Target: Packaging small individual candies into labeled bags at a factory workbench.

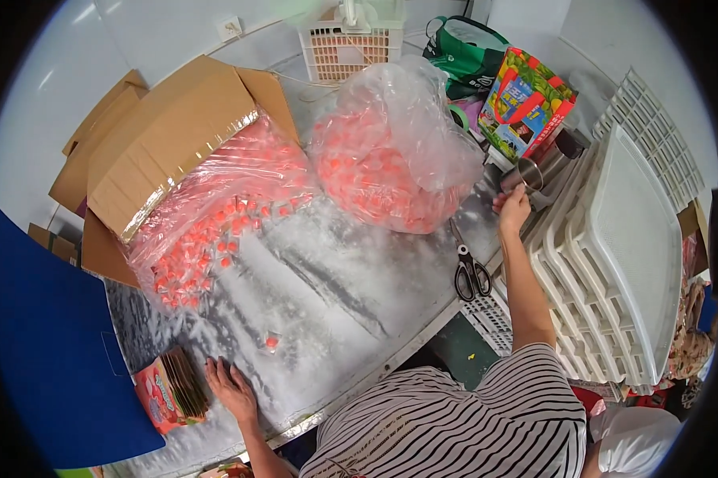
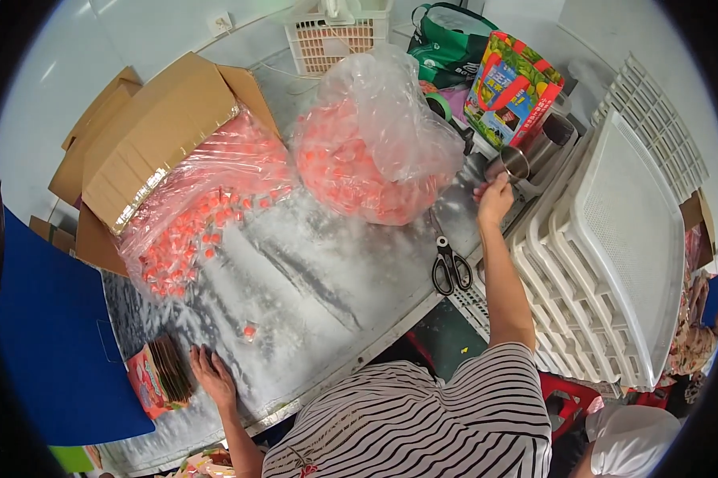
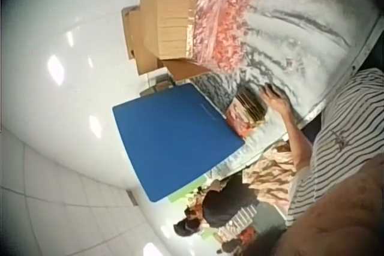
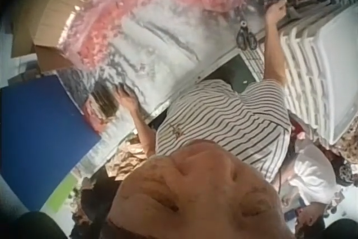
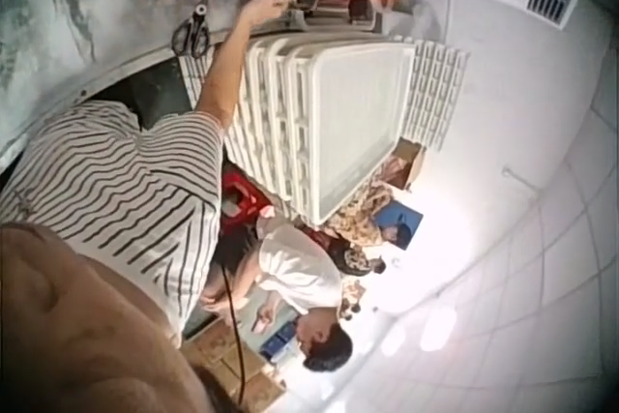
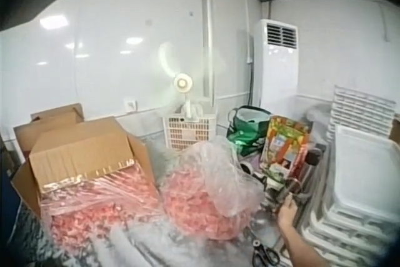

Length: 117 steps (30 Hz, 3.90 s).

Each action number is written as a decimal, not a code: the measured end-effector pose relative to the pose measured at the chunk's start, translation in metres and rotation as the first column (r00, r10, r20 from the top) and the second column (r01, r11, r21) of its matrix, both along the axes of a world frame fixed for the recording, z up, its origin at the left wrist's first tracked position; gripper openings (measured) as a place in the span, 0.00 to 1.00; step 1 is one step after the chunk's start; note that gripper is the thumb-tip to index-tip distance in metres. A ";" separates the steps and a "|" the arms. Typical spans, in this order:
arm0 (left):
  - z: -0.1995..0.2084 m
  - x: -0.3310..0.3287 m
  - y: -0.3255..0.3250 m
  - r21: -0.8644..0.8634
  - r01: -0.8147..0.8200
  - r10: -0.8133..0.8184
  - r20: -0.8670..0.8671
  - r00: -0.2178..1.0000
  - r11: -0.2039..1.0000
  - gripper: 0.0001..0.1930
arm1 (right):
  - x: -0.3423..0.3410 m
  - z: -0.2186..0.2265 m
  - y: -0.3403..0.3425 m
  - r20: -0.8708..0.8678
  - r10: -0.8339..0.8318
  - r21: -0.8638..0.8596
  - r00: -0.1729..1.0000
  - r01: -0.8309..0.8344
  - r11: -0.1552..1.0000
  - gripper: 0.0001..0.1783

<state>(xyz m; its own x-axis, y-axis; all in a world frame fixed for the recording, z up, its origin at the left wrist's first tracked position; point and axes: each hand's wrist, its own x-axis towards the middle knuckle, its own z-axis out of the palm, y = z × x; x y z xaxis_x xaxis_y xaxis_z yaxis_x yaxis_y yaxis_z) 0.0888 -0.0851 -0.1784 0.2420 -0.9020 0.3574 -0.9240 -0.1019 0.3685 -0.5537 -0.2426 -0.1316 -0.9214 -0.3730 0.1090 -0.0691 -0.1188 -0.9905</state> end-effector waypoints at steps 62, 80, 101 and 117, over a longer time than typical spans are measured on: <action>0.054 0.072 0.048 -0.095 -0.388 0.397 0.103 0.912 0.917 0.10 | 0.417 -0.047 0.047 -0.691 0.520 0.648 -0.503 -0.749 0.136 0.13; 0.049 0.054 0.077 -0.248 -0.424 0.403 -0.131 0.906 0.871 0.07 | 0.417 -0.052 0.043 -0.720 0.531 0.639 -0.447 -0.726 0.255 0.14; 0.061 -0.086 0.090 -0.012 -0.226 0.044 -0.970 0.240 0.974 0.08 | 0.427 0.029 0.096 -0.093 0.958 0.333 -0.271 -0.915 -0.226 0.20; 0.094 -0.121 0.075 0.089 0.097 -0.052 -0.415 0.908 0.991 0.12 | 0.411 0.009 0.113 -0.131 0.907 0.444 -0.401 -0.842 -0.308 0.06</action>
